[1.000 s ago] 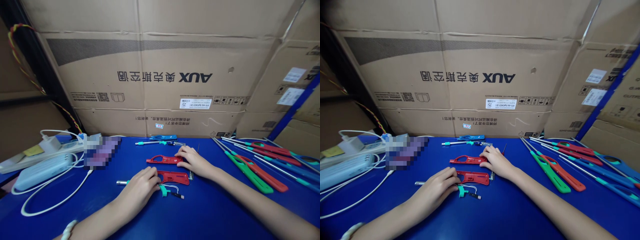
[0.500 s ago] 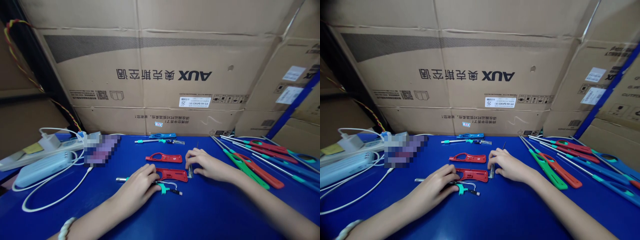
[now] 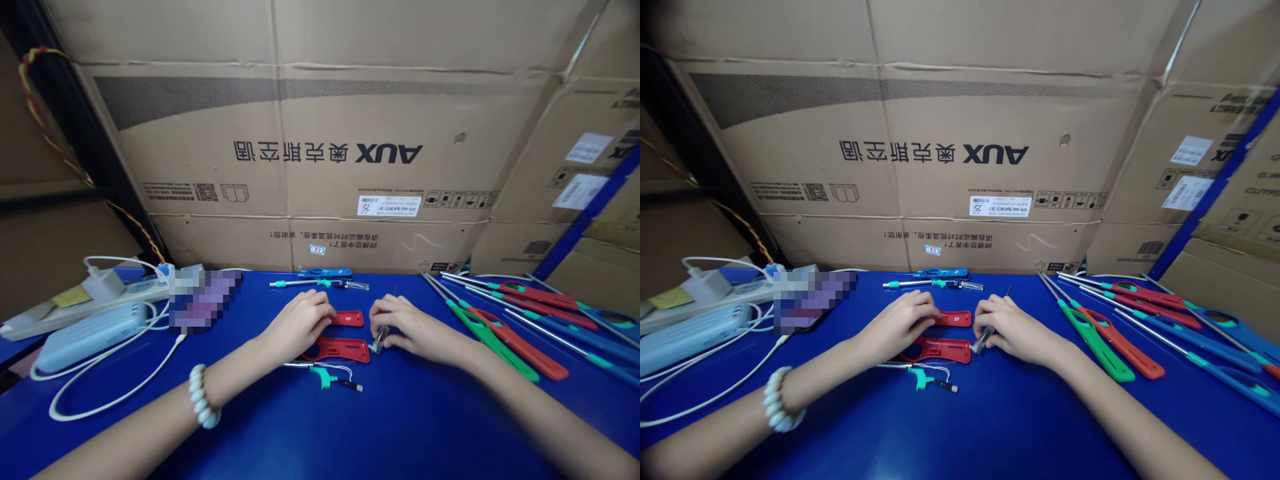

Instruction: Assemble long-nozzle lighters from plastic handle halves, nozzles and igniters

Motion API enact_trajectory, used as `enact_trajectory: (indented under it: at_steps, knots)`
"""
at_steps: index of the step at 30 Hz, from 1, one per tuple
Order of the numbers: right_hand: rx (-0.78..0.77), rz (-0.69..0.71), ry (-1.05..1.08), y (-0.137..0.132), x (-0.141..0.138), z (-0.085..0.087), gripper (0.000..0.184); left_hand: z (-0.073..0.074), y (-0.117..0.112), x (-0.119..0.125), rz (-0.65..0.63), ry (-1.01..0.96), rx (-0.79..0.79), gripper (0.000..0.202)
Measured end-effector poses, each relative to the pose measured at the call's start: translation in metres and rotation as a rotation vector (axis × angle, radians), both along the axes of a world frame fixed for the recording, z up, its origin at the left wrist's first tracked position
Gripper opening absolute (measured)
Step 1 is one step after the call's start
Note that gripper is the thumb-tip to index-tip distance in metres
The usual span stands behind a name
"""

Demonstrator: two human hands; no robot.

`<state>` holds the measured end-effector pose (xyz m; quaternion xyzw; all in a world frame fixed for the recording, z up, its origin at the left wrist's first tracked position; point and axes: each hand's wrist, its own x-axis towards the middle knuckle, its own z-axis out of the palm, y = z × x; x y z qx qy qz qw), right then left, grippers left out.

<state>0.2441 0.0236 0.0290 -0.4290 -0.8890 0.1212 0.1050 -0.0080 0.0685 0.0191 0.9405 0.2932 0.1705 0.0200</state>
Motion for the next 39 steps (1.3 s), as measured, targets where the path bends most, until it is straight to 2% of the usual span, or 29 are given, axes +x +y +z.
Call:
enact_trajectory:
  at_steps: [6, 14, 19, 24, 30, 39]
  knots:
    - [0.036, -0.034, 0.076, 0.000, 0.002, 0.004, 0.007, -0.006, 0.027, 0.036, -0.104, 0.039, 0.018, 0.014]
    - [0.055, -0.056, 0.083, -0.002, 0.000, 0.008, 0.006, -0.015, 0.038, 0.045, -0.161, 0.018, -0.011, 0.013]
    - [0.061, -0.118, 0.138, -0.002, -0.001, 0.005, 0.008, -0.005, 0.035, 0.039, -0.121, -0.109, -0.077, 0.014]
    - [0.071, -0.168, 0.190, -0.001, -0.005, -0.005, 0.006, 0.002, 0.023, 0.017, -0.056, -0.200, -0.146, 0.015]
    - [0.040, -0.078, 0.237, 0.006, -0.027, -0.013, 0.009, -0.005, 0.011, -0.008, -0.052, -0.120, -0.155, 0.015]
    - [-0.009, -0.041, 0.254, 0.022, -0.046, -0.015, 0.006, -0.011, 0.011, -0.012, -0.061, -0.048, -0.165, 0.017]
